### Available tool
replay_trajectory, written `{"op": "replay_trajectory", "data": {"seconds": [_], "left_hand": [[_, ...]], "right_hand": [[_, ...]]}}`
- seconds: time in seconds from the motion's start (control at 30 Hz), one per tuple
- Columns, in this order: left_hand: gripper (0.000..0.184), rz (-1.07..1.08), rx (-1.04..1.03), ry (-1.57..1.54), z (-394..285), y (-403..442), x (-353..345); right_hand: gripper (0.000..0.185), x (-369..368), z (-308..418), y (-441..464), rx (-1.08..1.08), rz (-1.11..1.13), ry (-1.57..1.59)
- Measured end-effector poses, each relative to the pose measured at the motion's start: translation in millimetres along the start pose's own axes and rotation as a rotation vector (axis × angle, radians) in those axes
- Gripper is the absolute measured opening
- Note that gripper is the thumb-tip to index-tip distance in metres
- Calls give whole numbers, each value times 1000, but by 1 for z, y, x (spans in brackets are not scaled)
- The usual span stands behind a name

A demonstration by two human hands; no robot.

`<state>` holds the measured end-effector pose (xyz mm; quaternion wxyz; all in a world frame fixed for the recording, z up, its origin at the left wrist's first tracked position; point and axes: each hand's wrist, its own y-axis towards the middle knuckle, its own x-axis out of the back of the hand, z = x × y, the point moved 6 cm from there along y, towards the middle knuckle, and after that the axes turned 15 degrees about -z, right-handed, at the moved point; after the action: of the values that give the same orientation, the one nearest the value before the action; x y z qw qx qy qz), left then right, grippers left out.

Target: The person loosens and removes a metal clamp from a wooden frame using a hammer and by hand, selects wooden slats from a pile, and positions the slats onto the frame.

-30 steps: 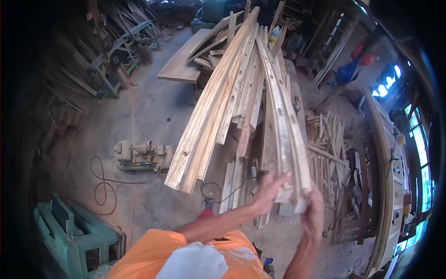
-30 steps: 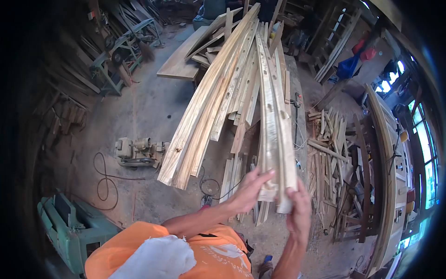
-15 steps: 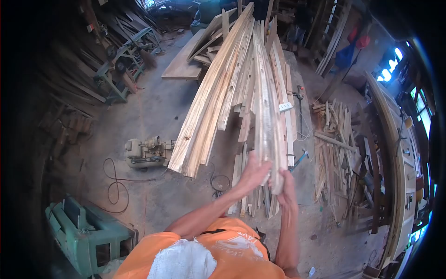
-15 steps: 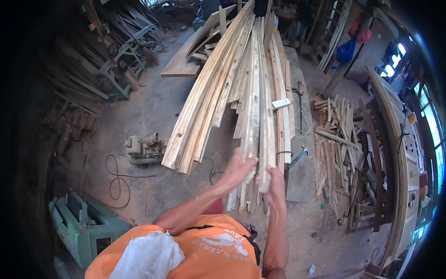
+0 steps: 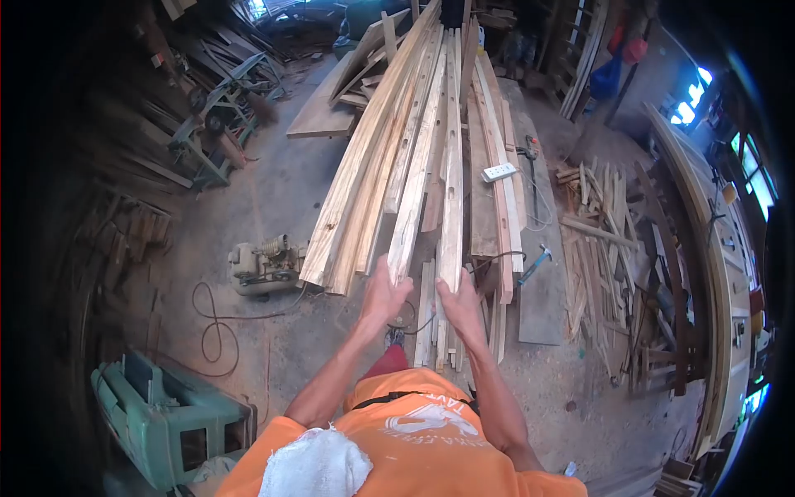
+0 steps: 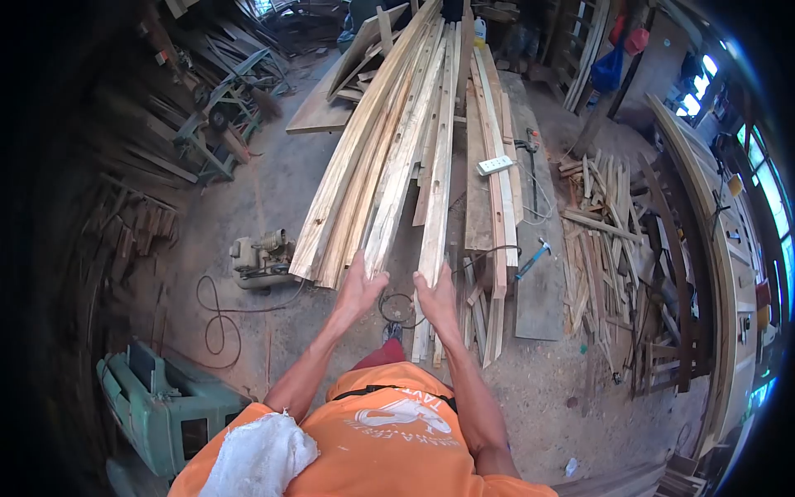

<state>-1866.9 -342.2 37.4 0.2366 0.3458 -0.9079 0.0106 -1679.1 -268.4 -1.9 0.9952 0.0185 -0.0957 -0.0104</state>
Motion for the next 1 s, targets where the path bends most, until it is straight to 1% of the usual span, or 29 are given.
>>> {"op": "replay_trajectory", "data": {"seconds": [0.03, 0.07, 0.1, 0.13, 0.2, 0.27, 0.3, 0.33, 0.37, 0.4, 0.47, 0.53, 0.57, 0.6, 0.63, 0.67, 0.7, 0.73, 0.8, 0.83, 0.87, 0.9, 0.93, 1.0], "left_hand": [[61, -18, -23, -22, 0, 2, 2], [61, -36, -48, -44, -1, 6, 5], [61, -42, -49, -46, 1, 8, 6], [61, -9, -30, -10, 2, 7, 6], [62, 32, -10, 27, 9, 4, 2], [63, -16, -87, -39, 11, 3, -4], [63, -10, -91, -42, 15, 1, -8], [61, -4, -4, -6, 7, -3, -8], [61, -1, 84, 31, 5, -5, -9], [61, 0, 83, 31, 7, -5, -13], [59, 70, 183, 53, 26, -9, -24], [56, 28, 176, 59, 41, -7, -28], [55, -13, 165, 64, 39, -6, -25], [55, -16, 159, 59, 38, -3, -20], [54, 14, 237, -39, 27, 3, -9], [54, 45, 316, -136, 20, 8, 2], [53, 39, 285, -137, 14, 15, 12], [53, 38, 291, -136, 12, 20, 16], [42, 28, 217, -136, 6, 26, 25], [44, 46, 232, -107, 3, 26, 25], [44, 50, 232, -107, 18, 27, 18], [46, 26, 167, -62, 39, 31, 8], [49, -1, 102, -18, 40, 31, 7], [51, 16, 134, 15, 51, 27, 3]], "right_hand": [[55, -4, 8, -5, -127, 42, 116], [55, -8, 5, -4, -120, 47, 116], [55, -12, -5, -5, -158, 52, 178], [55, -15, -11, -6, -200, 55, 239], [55, -12, -21, -5, -200, 40, 265], [54, -2, -12, -2, -197, 13, 292], [55, 3, -9, 0, -239, 19, 296], [55, 9, 1, 1, -281, 27, 301], [55, 15, 14, 4, -279, 23, 303], [54, 20, 28, 6, -281, 38, 330], [54, 28, 46, 9, -286, 54, 354], [53, 34, 54, 16, -315, 77, 328], [57, 35, 48, 20, -319, 123, 276], [57, 37, 34, 20, -312, 122, 277], [60, 43, 24, 21, -37, 27, -16], [63, 44, 54, 18, 235, -71, -309], [68, 49, 64, 7, 151, -77, -422], [68, 47, 60, 6, 149, -73, -425], [69, 41, 43, -1, 167, -79, -519], [69, 38, 35, -5, 159, -78, -521], [69, 33, 30, -8, 155, -72, -521], [69, 29, 27, -10, 153, -68, -520], [69, 27, 32, -12, 154, -72, -520], [69, 21, 39, -15, 82, -25, -471]]}}
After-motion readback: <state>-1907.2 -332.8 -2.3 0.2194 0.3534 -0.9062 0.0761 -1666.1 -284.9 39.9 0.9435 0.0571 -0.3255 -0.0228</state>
